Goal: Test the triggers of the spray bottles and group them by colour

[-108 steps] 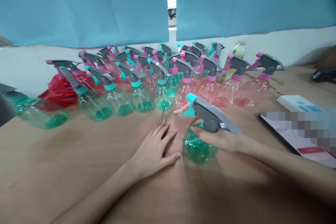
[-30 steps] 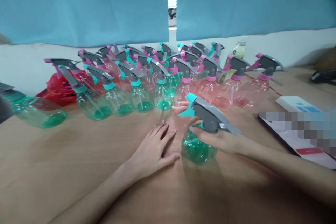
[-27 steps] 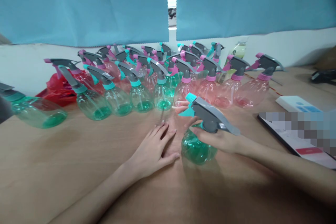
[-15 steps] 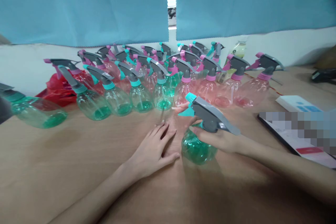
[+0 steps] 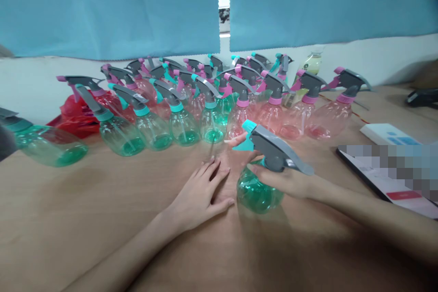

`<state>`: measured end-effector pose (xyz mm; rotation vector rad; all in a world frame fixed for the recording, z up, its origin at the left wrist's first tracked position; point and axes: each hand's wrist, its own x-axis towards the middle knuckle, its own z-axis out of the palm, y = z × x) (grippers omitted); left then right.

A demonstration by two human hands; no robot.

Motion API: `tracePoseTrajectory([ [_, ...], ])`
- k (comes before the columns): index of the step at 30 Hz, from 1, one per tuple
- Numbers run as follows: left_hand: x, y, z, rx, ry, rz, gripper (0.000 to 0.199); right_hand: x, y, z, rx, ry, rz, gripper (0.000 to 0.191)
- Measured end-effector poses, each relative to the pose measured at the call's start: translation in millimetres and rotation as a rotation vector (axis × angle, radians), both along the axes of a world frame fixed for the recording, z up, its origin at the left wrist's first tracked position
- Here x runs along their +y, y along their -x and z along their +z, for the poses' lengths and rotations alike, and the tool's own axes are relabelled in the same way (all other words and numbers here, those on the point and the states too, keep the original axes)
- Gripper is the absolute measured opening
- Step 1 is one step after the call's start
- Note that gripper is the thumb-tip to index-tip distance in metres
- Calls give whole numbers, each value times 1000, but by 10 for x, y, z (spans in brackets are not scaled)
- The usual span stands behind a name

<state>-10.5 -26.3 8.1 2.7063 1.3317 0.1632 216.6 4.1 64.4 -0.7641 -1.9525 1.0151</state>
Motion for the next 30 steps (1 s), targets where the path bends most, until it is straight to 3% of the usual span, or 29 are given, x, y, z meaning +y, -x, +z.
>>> tracePoseTrajectory([
  [6, -1, 11, -15, -6, -6, -4, 69, 4, -3, 28, -29, 4, 17, 24],
  [11, -1, 9, -29, -13, -1, -1, 70, 3, 2, 72, -33, -39, 3, 29],
  [18, -3, -7, 2, -1, 5, 6, 70, -16, 12, 93, -59, -122, -67, 16],
  [25, 0, -6, 11, -6, 12, 6, 71, -13, 45, 132, 90, -81, 9, 23],
  [30, -4, -12, 23, 2, 10, 11, 70, -4, 36, 107, 78, -102, -9, 23],
])
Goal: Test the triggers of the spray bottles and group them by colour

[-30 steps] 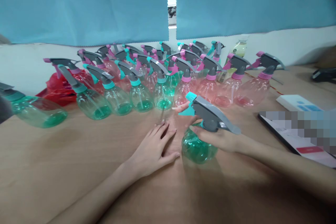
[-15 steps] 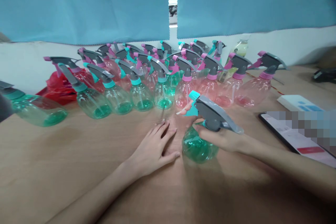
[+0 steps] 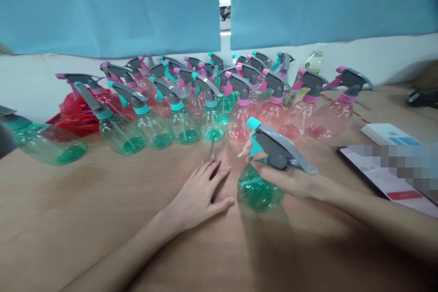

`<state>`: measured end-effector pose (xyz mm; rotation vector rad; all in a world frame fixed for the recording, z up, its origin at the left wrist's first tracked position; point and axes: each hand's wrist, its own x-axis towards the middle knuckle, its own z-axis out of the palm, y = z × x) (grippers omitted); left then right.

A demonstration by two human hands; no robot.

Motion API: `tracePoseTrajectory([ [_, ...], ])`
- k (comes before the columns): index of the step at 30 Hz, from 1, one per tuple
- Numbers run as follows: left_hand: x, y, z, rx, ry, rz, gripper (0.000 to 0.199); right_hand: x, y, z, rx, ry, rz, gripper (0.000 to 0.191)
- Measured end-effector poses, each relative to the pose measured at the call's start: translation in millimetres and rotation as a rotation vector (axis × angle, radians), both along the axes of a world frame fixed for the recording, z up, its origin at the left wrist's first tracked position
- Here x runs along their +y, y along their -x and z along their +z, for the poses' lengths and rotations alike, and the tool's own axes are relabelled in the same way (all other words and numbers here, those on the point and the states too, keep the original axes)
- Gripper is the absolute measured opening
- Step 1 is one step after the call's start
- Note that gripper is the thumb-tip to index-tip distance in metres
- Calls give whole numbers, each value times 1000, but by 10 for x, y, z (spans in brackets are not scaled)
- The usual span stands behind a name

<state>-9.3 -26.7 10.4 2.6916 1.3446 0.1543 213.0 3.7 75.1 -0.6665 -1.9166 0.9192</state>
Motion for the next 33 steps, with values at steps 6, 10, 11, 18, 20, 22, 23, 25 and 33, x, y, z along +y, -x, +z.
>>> tracePoseTrajectory([
  [6, -6, -1, -5, 5, 0, -2, 69, 22, -15, -1, -36, -32, -15, 22],
  [10, -1, 17, -37, -7, -19, -14, 69, 23, -26, -26, -100, 27, -6, 23],
  [11, 0, 20, -42, -10, -20, -15, 69, 20, -28, -43, -115, 46, -5, 27],
  [18, 3, 11, -26, -3, 3, -7, 71, -5, -35, -136, -65, 60, 2, 49],
  [20, 4, 7, -20, -3, 2, -9, 70, -2, -34, -137, -66, 54, -16, 51],
  [22, 4, 6, -16, -10, -1, -8, 70, 5, -32, -137, -70, 47, -38, 52],
  [23, 4, 5, -15, -13, -2, -7, 70, 10, -32, -140, -70, 42, -44, 53],
  [25, 4, 4, -11, -10, 0, -6, 70, 18, -34, -148, -66, 34, -43, 54],
  [33, 3, 10, -16, -32, -1, -9, 69, 18, -45, -151, -67, 35, -40, 48],
])
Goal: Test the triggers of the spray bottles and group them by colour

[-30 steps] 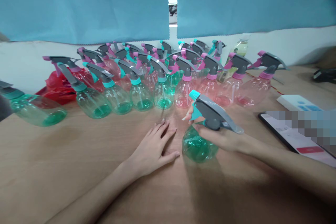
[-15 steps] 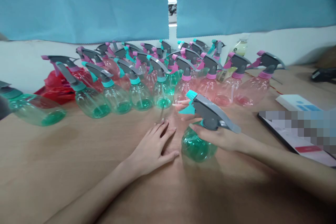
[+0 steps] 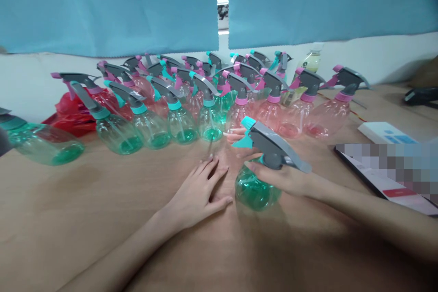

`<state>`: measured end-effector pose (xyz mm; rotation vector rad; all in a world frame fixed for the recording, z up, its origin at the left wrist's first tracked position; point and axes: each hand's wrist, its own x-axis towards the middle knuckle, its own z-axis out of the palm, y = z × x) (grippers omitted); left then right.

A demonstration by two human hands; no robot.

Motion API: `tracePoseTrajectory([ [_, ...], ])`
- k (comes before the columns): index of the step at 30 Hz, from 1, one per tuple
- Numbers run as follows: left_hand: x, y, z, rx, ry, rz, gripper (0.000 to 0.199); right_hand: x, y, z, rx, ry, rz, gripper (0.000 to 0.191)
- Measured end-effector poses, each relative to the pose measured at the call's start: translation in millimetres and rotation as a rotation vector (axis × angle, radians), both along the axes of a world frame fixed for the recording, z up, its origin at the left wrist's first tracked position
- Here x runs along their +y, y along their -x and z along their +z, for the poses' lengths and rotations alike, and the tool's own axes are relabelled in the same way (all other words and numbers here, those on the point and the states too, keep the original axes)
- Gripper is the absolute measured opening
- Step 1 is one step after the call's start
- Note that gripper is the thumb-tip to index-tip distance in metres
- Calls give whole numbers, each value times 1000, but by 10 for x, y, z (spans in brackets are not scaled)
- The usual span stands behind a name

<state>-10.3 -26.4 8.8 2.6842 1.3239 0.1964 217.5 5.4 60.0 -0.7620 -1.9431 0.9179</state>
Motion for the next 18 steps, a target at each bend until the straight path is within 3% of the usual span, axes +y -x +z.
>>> tracePoseTrajectory([
  [11, -2, -14, 15, 35, 2, 11, 69, 27, 11, -32, 60, 70, 106, 60],
  [18, 2, 3, -15, 17, -1, 5, 70, 39, 4, -66, 69, 74, 117, 58],
])
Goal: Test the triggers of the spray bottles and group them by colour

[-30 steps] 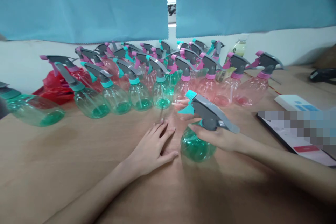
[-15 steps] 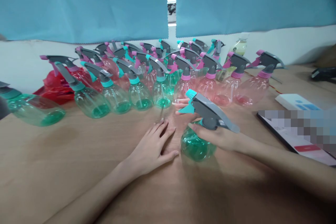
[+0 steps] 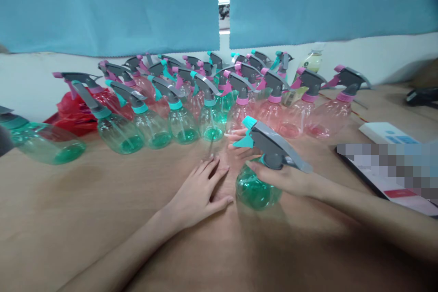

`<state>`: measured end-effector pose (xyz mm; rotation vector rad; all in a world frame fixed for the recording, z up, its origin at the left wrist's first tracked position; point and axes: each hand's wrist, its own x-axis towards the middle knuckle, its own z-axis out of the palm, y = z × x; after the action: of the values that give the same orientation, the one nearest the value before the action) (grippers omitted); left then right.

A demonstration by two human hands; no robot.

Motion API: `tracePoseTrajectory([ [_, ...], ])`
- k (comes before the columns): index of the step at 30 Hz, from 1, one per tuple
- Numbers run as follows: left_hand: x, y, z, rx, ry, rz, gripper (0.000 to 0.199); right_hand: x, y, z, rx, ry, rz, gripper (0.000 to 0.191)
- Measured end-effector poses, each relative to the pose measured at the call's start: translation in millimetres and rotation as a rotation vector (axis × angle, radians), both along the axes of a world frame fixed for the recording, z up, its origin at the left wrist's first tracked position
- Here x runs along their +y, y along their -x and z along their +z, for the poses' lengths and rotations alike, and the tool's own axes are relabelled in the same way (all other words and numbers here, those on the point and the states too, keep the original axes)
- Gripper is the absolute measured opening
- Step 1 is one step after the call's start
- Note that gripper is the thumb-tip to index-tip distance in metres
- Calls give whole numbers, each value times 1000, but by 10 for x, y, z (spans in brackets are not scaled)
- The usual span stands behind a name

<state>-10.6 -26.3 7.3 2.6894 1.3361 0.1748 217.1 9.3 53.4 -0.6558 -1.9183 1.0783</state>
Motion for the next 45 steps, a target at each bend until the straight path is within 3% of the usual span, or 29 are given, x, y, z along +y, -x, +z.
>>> tracePoseTrajectory([
  [12, 0, -17, 29, 14, 6, 1, 71, -47, -25, 96, -147, -106, -137, 47],
  [45, -3, -16, 14, 25, 0, 2, 71, -42, 1, 92, -75, -52, -49, 49],
])
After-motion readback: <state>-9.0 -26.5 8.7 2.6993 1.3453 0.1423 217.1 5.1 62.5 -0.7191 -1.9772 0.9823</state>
